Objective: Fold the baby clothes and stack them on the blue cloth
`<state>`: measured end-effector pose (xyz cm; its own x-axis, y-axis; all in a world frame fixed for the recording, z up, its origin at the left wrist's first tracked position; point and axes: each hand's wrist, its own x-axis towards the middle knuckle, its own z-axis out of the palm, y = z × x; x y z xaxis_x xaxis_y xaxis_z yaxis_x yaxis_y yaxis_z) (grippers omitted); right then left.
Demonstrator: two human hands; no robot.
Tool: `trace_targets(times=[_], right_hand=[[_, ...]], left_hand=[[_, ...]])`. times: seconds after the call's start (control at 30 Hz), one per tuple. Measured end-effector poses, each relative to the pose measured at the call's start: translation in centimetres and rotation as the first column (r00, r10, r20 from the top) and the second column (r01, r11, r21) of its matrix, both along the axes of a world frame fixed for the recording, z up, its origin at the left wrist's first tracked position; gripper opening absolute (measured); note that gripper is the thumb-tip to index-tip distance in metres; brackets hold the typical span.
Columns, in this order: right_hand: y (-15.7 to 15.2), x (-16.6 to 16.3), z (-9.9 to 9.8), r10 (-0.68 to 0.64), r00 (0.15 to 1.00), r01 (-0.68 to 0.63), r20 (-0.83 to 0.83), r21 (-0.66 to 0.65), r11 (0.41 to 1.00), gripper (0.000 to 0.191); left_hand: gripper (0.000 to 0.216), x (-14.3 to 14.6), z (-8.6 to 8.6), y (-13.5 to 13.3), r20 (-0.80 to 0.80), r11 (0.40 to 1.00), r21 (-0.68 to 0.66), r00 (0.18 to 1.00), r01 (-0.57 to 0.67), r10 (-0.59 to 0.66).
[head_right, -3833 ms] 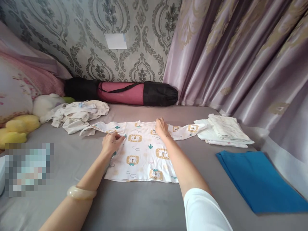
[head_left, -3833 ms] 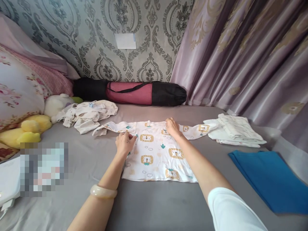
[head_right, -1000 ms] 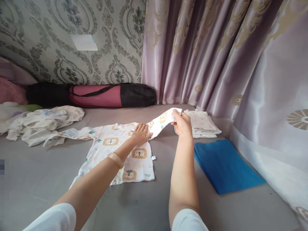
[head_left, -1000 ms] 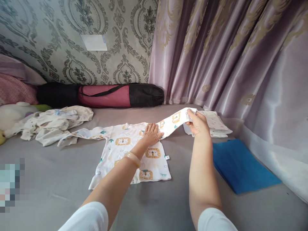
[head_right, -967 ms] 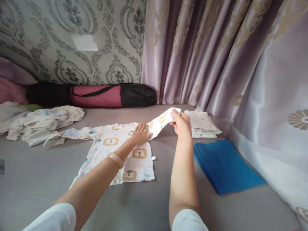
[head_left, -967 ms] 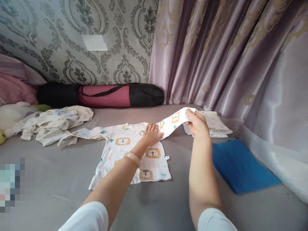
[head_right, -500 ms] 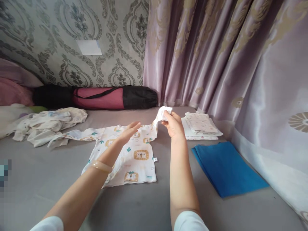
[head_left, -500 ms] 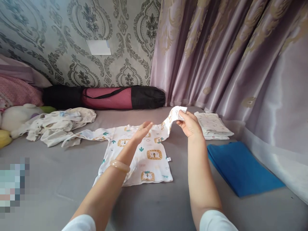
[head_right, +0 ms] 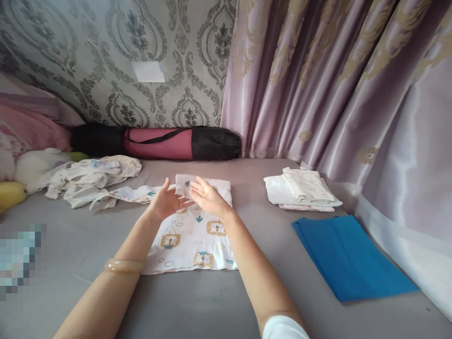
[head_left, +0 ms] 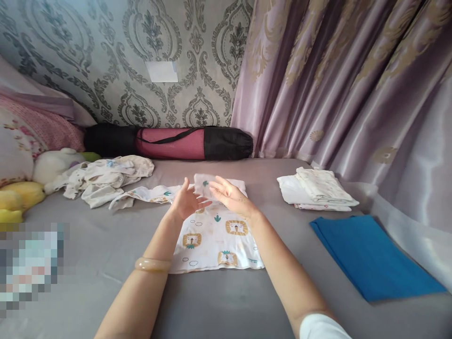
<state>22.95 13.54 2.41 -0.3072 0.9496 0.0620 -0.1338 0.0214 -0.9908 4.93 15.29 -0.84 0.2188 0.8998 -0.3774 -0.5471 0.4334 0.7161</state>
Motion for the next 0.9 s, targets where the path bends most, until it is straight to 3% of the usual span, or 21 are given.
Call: trace_targets(times=[0.07, 0.17, 0.3, 0.43, 0.57, 0.7, 0.8, 0.9], right_hand=[[0.2, 0.7, -0.1, -0.009, 0.998, 0.01, 0.054, -0.015, 1.0, 0.056], [1.0, 3.7, 0.5, -0.168, 0.985, 0.167, 0.048, 0.021, 0.986, 0.047], [2.2, 7.8, 0.7, -0.35, 0.934, 0.348, 0.074, 0.038, 0.937, 0.032], [3.1, 9.7, -0.9, -0.418, 0.88, 0.427, 0.224, 0.013, 0.904, 0.029], [4.3, 9.9, -3.5, -0.398, 0.828, 0.421, 0.395, 0.03, 0.906, 0.032], [5.2, 9.5, -5.6, -0.386, 0.724, 0.349, 0.572, 0.18, 0.92, 0.034], [5.2, 9.1, -6.3, -0.365, 0.642, 0.273, 0.674, 0.244, 0.931, 0.037], [4.8, 8.8, -6.3, -0.348, 0.578, 0.235, 0.738, 0.258, 0.937, 0.04]], left_hand=[[0.055, -0.2, -0.5, 0.1, -0.021, 0.999, -0.02, 0.999, -0.032, 0.032], [0.042, -0.2, -1.5, 0.3, -0.123, 0.997, -0.018, 0.99, -0.073, 0.071], [0.047, -0.3, -3.0, 0.7, -0.304, 0.987, 0.132, 0.944, -0.091, 0.128], [0.047, -0.7, -4.0, 1.2, -0.406, 0.952, 0.276, 0.881, -0.134, 0.241], [0.043, -1.1, -4.1, 1.5, -0.391, 0.925, 0.325, 0.863, -0.197, 0.321], [0.035, -1.7, -4.2, 1.6, -0.415, 0.91, 0.305, 0.821, -0.281, 0.392], [0.036, -2.3, -4.4, 1.7, -0.489, 0.878, 0.333, 0.734, -0.343, 0.472], [0.052, -2.8, -4.6, 1.5, -0.598, 0.859, 0.382, 0.618, -0.34, 0.511]])
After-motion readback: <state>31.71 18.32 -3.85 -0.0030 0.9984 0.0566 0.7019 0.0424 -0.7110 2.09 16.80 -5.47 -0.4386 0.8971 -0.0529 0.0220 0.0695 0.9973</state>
